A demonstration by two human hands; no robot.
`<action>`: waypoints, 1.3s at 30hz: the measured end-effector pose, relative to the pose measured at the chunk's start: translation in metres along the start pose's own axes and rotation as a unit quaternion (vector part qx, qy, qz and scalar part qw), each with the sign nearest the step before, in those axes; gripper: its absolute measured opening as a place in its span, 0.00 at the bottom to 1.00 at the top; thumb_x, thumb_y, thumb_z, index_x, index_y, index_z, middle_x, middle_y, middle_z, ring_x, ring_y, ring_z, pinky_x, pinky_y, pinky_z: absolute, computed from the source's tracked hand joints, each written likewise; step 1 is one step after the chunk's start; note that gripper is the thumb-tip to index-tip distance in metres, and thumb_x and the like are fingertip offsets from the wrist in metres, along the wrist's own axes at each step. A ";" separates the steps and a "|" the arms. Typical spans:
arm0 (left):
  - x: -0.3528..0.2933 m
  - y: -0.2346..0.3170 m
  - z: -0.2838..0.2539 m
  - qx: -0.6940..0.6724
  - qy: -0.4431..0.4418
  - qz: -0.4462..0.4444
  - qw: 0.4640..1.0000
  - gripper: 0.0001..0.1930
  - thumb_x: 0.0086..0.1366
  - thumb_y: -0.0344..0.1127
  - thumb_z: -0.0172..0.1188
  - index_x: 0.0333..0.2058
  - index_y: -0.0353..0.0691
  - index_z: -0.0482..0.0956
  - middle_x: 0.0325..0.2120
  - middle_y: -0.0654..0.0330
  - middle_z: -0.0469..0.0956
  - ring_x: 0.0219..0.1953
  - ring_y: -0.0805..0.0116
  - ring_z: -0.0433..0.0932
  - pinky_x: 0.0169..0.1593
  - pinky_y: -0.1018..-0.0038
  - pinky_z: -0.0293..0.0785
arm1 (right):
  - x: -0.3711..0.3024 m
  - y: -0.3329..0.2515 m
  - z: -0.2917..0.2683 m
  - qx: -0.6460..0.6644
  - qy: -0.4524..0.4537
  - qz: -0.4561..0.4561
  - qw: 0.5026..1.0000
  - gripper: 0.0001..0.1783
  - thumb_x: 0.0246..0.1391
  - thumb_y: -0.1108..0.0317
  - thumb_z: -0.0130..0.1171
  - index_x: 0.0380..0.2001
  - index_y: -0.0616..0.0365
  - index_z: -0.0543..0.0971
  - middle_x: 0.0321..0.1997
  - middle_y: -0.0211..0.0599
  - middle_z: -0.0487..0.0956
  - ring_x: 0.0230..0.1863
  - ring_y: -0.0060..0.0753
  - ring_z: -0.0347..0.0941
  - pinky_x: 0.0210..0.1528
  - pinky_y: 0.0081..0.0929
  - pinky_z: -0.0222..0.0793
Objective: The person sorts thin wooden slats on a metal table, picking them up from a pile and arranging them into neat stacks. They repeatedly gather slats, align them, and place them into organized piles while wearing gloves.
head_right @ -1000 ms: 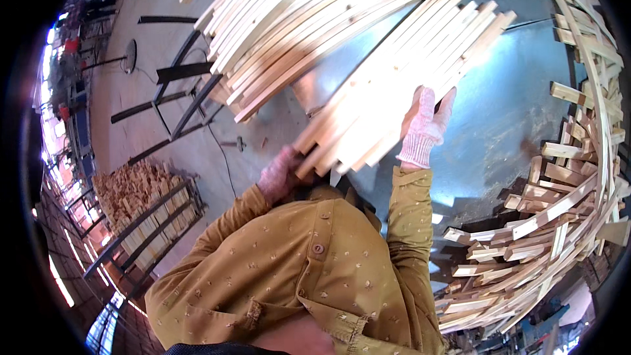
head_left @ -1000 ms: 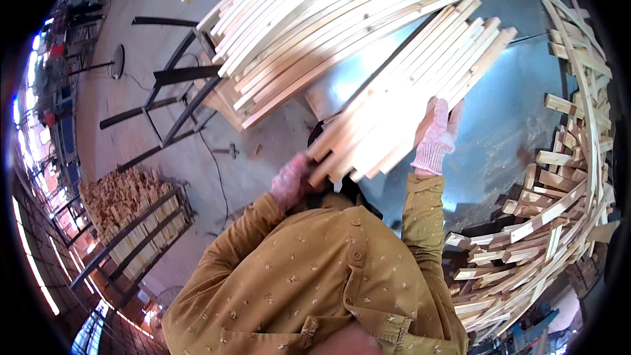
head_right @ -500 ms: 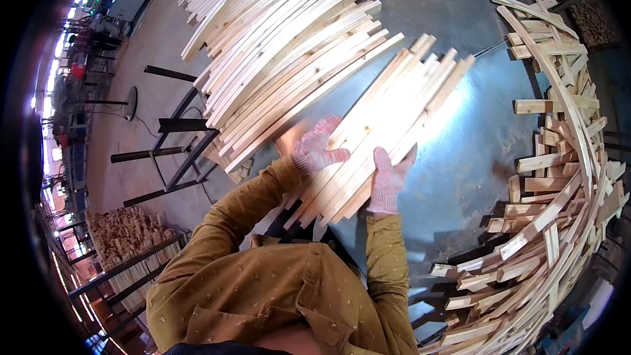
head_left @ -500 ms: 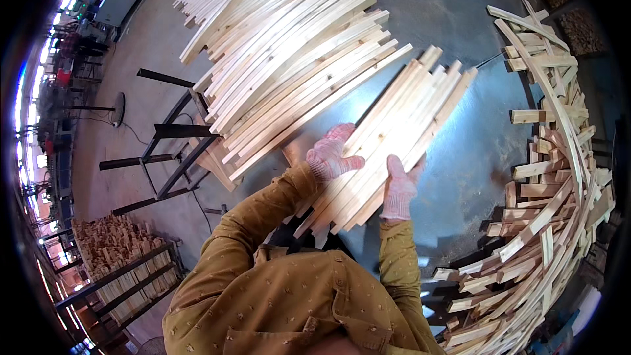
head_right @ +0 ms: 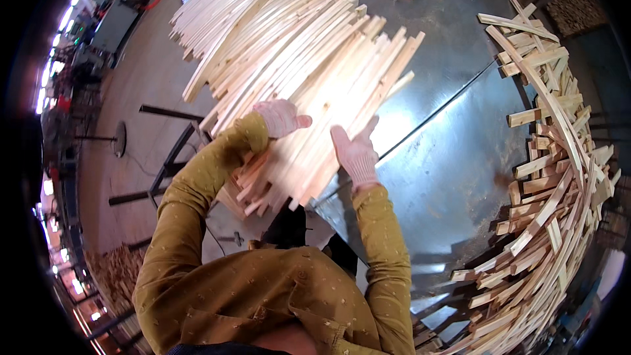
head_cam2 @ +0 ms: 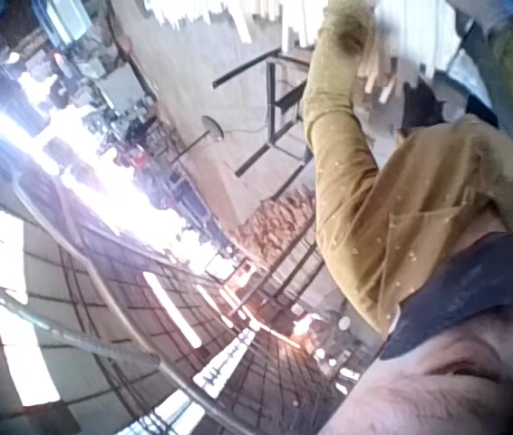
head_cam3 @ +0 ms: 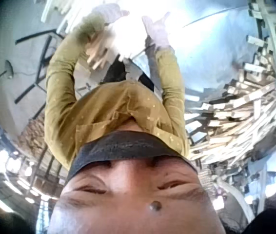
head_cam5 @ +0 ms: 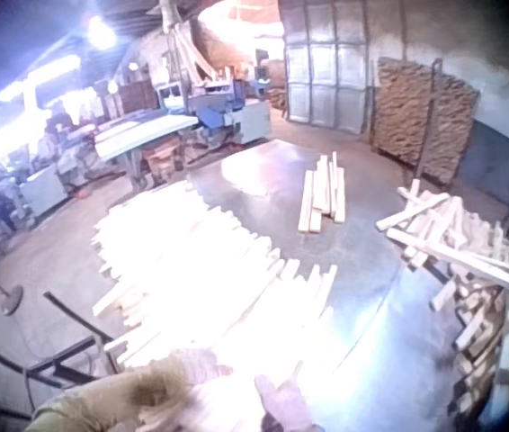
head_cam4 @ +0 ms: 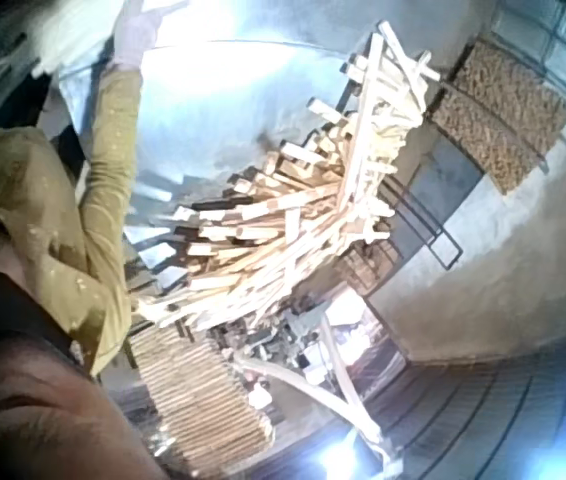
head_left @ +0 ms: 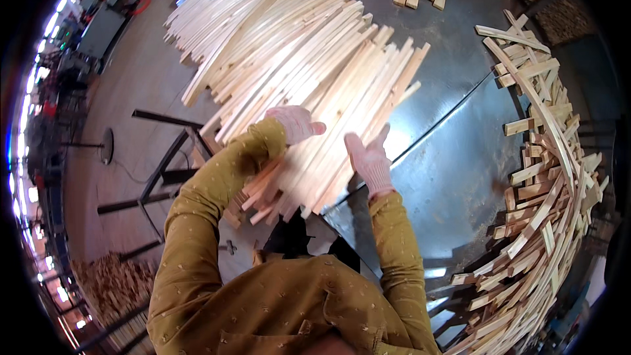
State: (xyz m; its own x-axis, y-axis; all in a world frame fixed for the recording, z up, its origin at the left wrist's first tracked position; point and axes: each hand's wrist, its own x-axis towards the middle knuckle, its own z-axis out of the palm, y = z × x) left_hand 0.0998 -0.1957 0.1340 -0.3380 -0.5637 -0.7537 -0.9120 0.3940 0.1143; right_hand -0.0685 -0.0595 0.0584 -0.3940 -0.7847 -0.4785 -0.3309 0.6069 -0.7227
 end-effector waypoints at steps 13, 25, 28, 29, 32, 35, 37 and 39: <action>0.061 -0.228 -0.065 -0.058 0.319 -0.277 0.904 0.52 0.58 0.64 0.63 0.71 0.41 0.50 0.69 0.48 0.59 0.69 0.54 0.63 0.68 0.59 0.64 | -0.019 0.012 0.057 -0.125 0.090 -0.100 0.983 0.61 0.58 0.35 0.56 0.71 0.73 0.40 0.44 0.51 0.83 0.46 0.48 0.81 0.46 0.35 0.76; -0.057 -0.360 0.017 -0.224 0.562 -0.229 0.763 0.25 0.65 0.49 0.64 0.53 0.37 0.76 0.42 0.48 0.81 0.45 0.56 0.80 0.51 0.65 0.74 | 0.026 0.070 0.120 0.205 0.235 -0.206 0.928 0.47 0.61 0.62 0.57 0.75 0.59 0.43 0.39 0.33 0.75 0.30 0.21 0.64 0.37 0.24 0.65; -0.149 -0.395 0.056 -0.377 0.606 -0.307 0.630 0.24 0.65 0.48 0.63 0.51 0.35 0.76 0.42 0.48 0.82 0.43 0.57 0.81 0.49 0.66 0.75 | 0.001 0.022 0.121 0.169 0.245 -0.134 0.945 0.46 0.61 0.54 0.56 0.73 0.61 0.48 0.45 0.39 0.75 0.37 0.30 0.68 0.42 0.30 0.69; -0.175 -0.416 0.081 -0.331 0.600 -0.362 0.632 0.24 0.65 0.49 0.63 0.51 0.36 0.76 0.41 0.49 0.82 0.43 0.58 0.81 0.49 0.66 0.75 | -0.014 -0.005 0.121 0.181 0.244 -0.077 0.950 0.45 0.61 0.51 0.56 0.72 0.61 0.50 0.47 0.41 0.75 0.40 0.33 0.70 0.44 0.32 0.70; -0.211 -0.463 0.155 -0.258 0.503 -0.549 0.616 0.26 0.64 0.54 0.61 0.51 0.39 0.76 0.42 0.47 0.82 0.46 0.53 0.81 0.50 0.64 0.75 | -0.042 -0.065 0.124 0.194 0.235 0.045 0.951 0.46 0.61 0.42 0.56 0.71 0.63 0.56 0.53 0.47 0.75 0.48 0.42 0.74 0.50 0.38 0.74; -0.178 -0.511 0.264 -0.326 0.459 -0.593 0.576 0.27 0.61 0.53 0.62 0.52 0.41 0.74 0.49 0.43 0.78 0.53 0.42 0.77 0.55 0.55 0.72 | -0.037 -0.060 0.117 0.228 0.172 0.071 0.956 0.48 0.60 0.37 0.53 0.70 0.63 0.57 0.67 0.52 0.65 0.63 0.53 0.64 0.65 0.43 0.63; -0.131 -0.543 0.341 -0.354 0.396 -0.615 0.583 0.26 0.61 0.52 0.63 0.51 0.40 0.75 0.47 0.43 0.79 0.50 0.42 0.78 0.52 0.55 0.74 | -0.026 -0.040 0.116 0.290 0.128 0.052 0.947 0.48 0.61 0.36 0.51 0.71 0.61 0.57 0.72 0.53 0.60 0.69 0.54 0.60 0.70 0.44 0.59; -0.068 -0.567 0.404 -0.394 0.323 -0.589 0.627 0.23 0.63 0.51 0.62 0.48 0.38 0.76 0.44 0.44 0.80 0.48 0.43 0.79 0.50 0.56 0.75 | -0.028 -0.049 0.127 0.315 0.133 0.086 0.936 0.46 0.63 0.38 0.48 0.72 0.61 0.55 0.74 0.50 0.58 0.70 0.51 0.58 0.71 0.42 0.57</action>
State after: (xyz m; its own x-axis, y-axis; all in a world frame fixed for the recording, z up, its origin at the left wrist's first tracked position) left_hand 0.7340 -0.0872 -0.1408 0.8873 -0.4031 -0.2240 -0.3628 -0.9101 0.2005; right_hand 0.0675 -0.0836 0.0437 -0.6216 -0.5732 -0.5339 0.2948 0.4602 -0.8374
